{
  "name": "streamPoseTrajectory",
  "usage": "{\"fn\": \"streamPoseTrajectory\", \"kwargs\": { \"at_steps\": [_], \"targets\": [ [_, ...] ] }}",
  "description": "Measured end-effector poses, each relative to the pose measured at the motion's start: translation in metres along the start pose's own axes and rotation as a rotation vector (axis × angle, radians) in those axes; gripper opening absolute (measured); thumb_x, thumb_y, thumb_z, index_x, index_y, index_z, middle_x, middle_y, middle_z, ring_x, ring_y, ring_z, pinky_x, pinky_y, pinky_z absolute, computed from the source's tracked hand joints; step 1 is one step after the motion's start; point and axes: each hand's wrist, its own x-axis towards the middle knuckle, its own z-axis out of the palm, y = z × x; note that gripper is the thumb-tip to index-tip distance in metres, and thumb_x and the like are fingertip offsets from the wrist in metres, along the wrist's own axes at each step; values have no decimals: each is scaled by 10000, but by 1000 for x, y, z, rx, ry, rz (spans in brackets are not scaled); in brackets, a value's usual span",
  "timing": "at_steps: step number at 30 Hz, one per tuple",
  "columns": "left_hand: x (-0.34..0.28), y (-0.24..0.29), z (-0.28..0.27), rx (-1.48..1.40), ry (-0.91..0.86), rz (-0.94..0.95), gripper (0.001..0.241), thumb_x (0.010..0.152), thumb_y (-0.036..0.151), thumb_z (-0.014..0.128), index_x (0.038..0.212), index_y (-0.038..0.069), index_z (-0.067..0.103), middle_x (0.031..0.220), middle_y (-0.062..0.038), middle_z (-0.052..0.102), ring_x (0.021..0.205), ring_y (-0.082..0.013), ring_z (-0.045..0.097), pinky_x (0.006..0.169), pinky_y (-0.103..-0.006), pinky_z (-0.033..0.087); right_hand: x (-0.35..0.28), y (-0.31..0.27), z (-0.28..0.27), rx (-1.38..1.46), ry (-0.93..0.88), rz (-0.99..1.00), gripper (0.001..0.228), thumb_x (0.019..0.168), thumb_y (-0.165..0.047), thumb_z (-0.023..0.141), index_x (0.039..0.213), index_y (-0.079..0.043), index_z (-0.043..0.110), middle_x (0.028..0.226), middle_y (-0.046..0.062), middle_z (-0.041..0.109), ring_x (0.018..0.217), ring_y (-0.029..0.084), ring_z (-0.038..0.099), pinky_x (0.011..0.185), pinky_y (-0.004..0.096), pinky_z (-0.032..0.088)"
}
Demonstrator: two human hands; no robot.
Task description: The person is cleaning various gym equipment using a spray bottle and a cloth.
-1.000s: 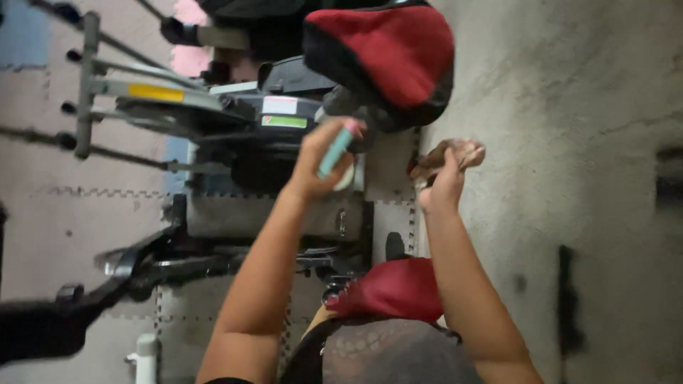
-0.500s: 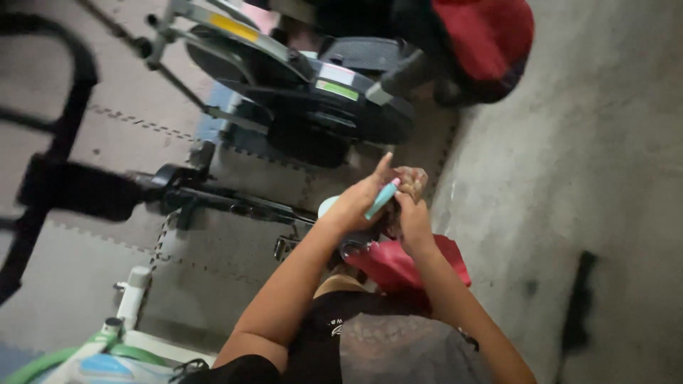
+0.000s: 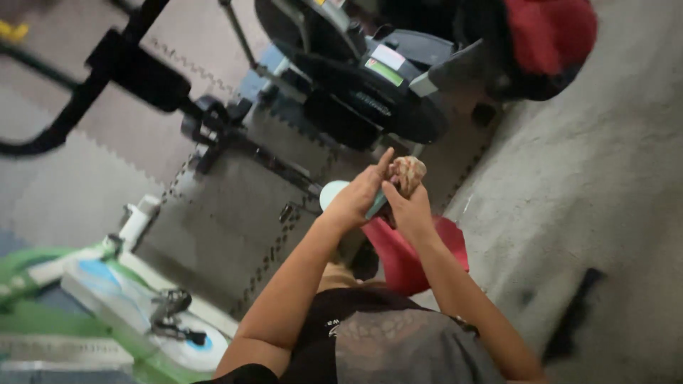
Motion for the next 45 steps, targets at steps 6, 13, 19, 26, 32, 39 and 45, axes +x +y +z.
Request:
{"fn": "streamPoseTrajectory", "kwargs": {
  "at_steps": [6,13,19,26,32,39,45],
  "targets": [
    [-43,36,-22,-66,252,-135,925,856,42,693,1643,41,206,1423,-198,570,1319,-388,562,1120,-421,463,-31,-78,42,-113,-140,-111,318,964,-130,691,1252,-27,602,1110,9,693,1008,94,672,881,239,539],
    [-68,41,-39,47,397,-79,819,723,51,809,1451,90,436,1412,-179,558,1301,-394,561,1069,-426,488,-33,-65,69,-142,-208,-226,273,996,-154,727,1192,24,659,1154,56,680,1057,138,631,938,276,518],
    [-69,-4,-73,-155,305,-74,645,765,13,723,1376,84,529,1226,-147,618,1121,-352,641,991,-412,525,2,-82,79,72,-237,124,317,1033,-281,623,1237,-39,645,1123,5,650,1035,109,605,923,264,505],
    [-57,-62,-193,-312,47,-170,464,833,35,661,1294,62,616,1100,-134,703,934,-245,721,859,-367,582,64,-63,129,341,16,402,334,1045,-282,546,1294,-73,624,1179,24,691,1077,167,668,923,310,543],
    [-39,-101,-278,-161,-127,-208,391,833,60,685,1224,45,674,1022,-166,742,920,-267,741,808,-374,582,88,-55,212,601,-23,299,333,998,-167,514,1323,-134,580,1227,25,690,1129,191,678,975,353,545],
    [-25,-115,-333,-158,-229,-213,360,823,66,692,1183,52,697,939,-161,748,870,-276,757,765,-379,577,92,-77,246,614,75,361,306,1008,-177,533,1288,-68,592,1240,69,684,1131,211,682,958,388,559],
    [-41,-135,-344,-131,-247,-257,212,835,153,759,1021,58,719,862,-167,752,838,-333,757,745,-398,590,97,-72,296,517,34,246,303,998,-134,639,1278,-20,623,1208,75,685,1089,210,682,939,386,567]
  ]
}}
